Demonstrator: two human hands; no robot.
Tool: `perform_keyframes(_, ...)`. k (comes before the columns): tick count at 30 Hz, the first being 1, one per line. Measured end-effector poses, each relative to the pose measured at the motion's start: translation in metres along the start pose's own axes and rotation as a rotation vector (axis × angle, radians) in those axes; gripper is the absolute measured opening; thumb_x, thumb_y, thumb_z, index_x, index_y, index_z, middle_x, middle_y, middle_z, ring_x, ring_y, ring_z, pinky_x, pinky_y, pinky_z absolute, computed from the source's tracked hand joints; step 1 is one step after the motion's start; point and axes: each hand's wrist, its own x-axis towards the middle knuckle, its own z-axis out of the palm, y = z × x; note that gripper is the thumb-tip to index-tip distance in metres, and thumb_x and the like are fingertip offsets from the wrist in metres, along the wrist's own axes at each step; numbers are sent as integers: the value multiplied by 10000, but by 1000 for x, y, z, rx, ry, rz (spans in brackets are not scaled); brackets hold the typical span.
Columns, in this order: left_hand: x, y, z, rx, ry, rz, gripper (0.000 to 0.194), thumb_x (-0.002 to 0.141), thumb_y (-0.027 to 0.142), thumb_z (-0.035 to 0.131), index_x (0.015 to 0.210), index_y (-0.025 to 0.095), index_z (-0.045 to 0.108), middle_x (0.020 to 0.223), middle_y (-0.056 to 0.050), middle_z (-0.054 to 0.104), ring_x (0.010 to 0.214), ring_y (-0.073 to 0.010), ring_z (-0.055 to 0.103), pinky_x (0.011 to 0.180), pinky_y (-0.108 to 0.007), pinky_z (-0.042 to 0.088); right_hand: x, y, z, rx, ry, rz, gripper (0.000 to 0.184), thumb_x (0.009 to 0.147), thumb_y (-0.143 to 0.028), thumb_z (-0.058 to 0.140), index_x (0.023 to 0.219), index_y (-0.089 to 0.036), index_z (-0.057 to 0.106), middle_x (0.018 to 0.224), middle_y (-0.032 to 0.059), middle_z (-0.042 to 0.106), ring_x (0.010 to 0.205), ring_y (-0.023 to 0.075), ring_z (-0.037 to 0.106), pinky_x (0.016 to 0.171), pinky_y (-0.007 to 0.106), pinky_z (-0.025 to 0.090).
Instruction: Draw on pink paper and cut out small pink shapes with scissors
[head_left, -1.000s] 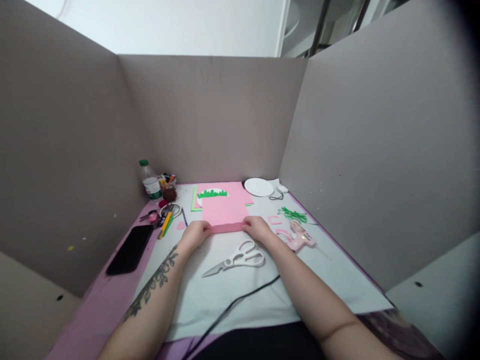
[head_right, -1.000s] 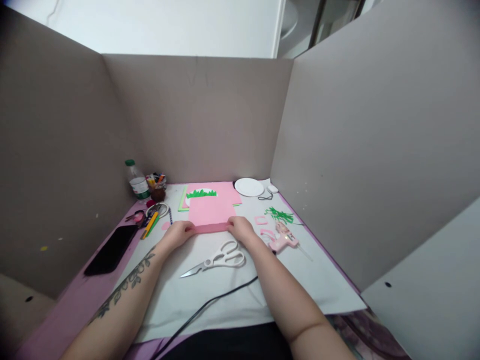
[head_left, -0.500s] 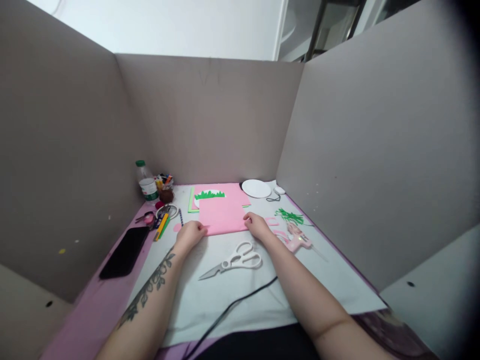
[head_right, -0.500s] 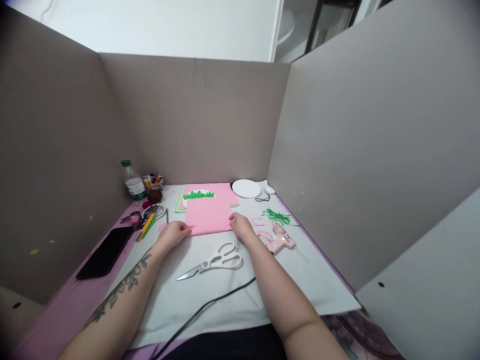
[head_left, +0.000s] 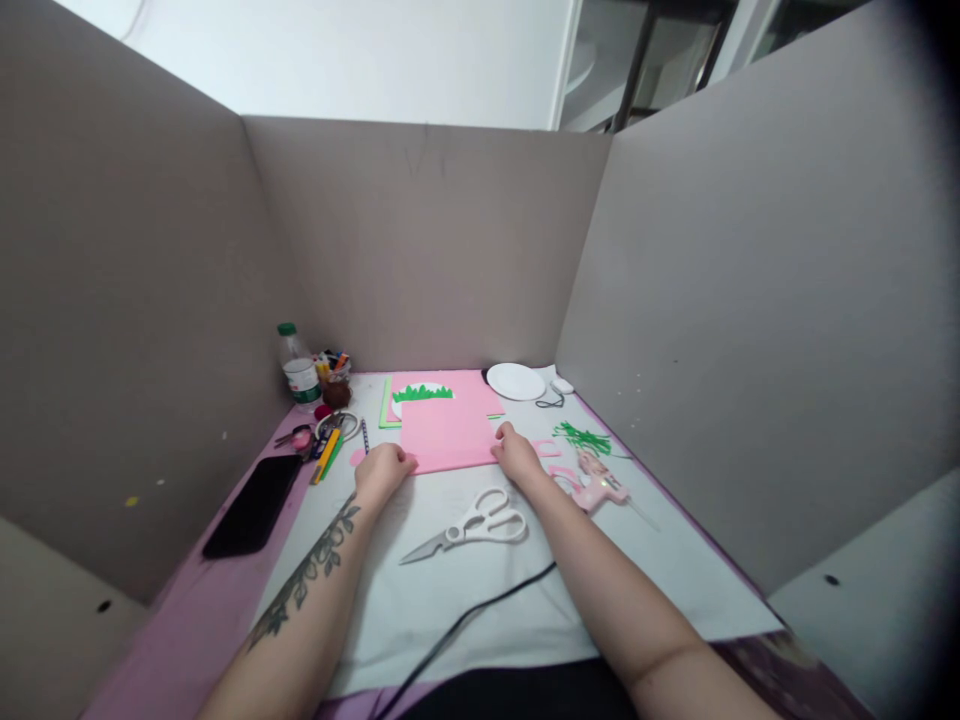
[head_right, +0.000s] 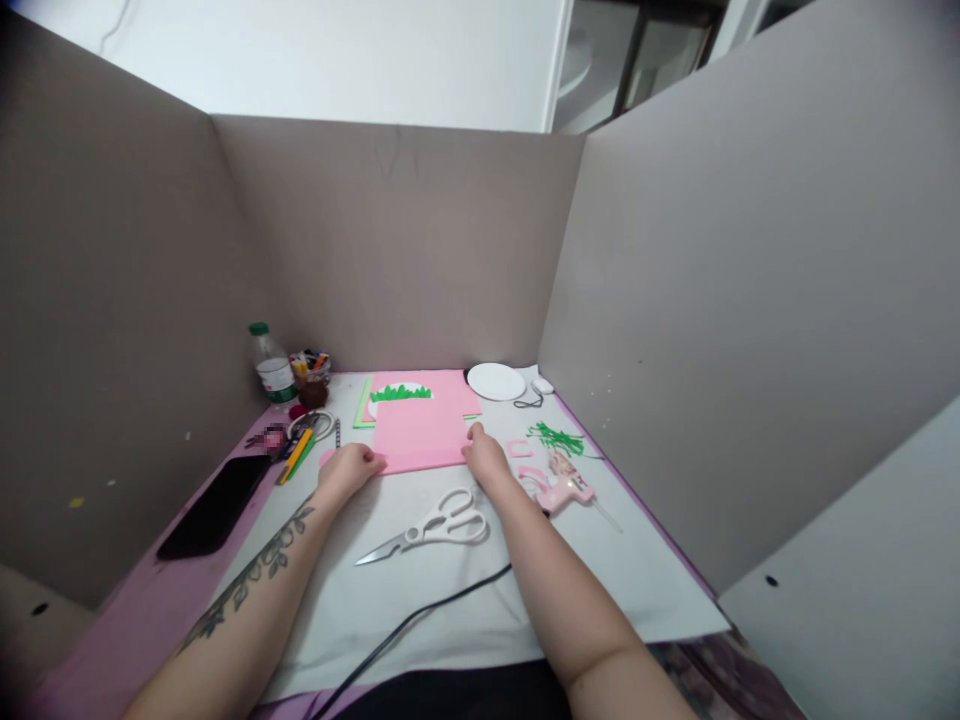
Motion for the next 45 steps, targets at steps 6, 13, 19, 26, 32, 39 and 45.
perform_keyframes(6, -2, 6, 0, 90, -4, -24, 267, 744, 443, 519, 720, 216, 658, 853, -58, 709, 821, -226, 638, 614, -265, 402, 1, -2, 2, -67, -16, 35, 272, 793, -211, 524, 1052, -185, 447, 788, 50, 629, 721, 193, 583, 573, 243, 299)
perform_keyframes(13, 2, 2, 4, 101, 46, -46, 331, 703, 420, 573, 959, 212, 542, 998, -77, 680, 886, -252, 634, 635, -290, 430, 5, 2, 5, -45, -11, 61, 297, 768, -238, 547, 1043, -176, 456, 820, 61, 645, 749, 195, 599, 587, 245, 328)
perform_keyframes(19, 2, 1, 4, 98, 15, -68, 334, 716, 442, 574, 947, 208, 510, 970, -82, 682, 898, -254, 639, 651, -292, 429, 8, 5, 7, -43, -16, 78, 307, 754, -251, 570, 1030, -173, 460, 825, 64, 648, 739, 191, 603, 580, 241, 333)
perform_keyframes(26, 1, 3, 3, 125, 24, -78, 322, 731, 438, 566, 941, 201, 513, 1002, -98, 682, 910, -251, 642, 658, -294, 431, 9, 6, 6, -54, -21, 84, 305, 765, -274, 572, 1032, -174, 463, 830, 68, 649, 760, 206, 612, 584, 245, 343)
perform_keyframes(32, 0, 4, 2, 145, 16, -68, 317, 739, 439, 551, 943, 199, 521, 1001, -99, 682, 912, -257, 640, 651, -299, 433, 9, 7, 6, -48, -16, 89, 294, 764, -286, 581, 1013, -175, 470, 855, 78, 649, 776, 208, 614, 602, 248, 359)
perform_keyframes(39, -2, 6, 1, 157, 12, -45, 270, 760, 421, 520, 919, 204, 519, 985, -89, 680, 923, -253, 633, 648, -291, 424, 9, 7, 5, -42, -24, 105, 310, 761, -290, 599, 1013, -176, 460, 867, 78, 643, 791, 207, 615, 628, 251, 372)
perform_keyframes(45, -3, 4, 3, 160, 13, -19, 240, 769, 403, 515, 903, 203, 519, 972, -83, 679, 918, -250, 634, 643, -283, 421, 7, 5, 3, -40, -29, 106, 302, 774, -293, 591, 1008, -180, 439, 877, 78, 639, 804, 210, 615, 638, 257, 376)
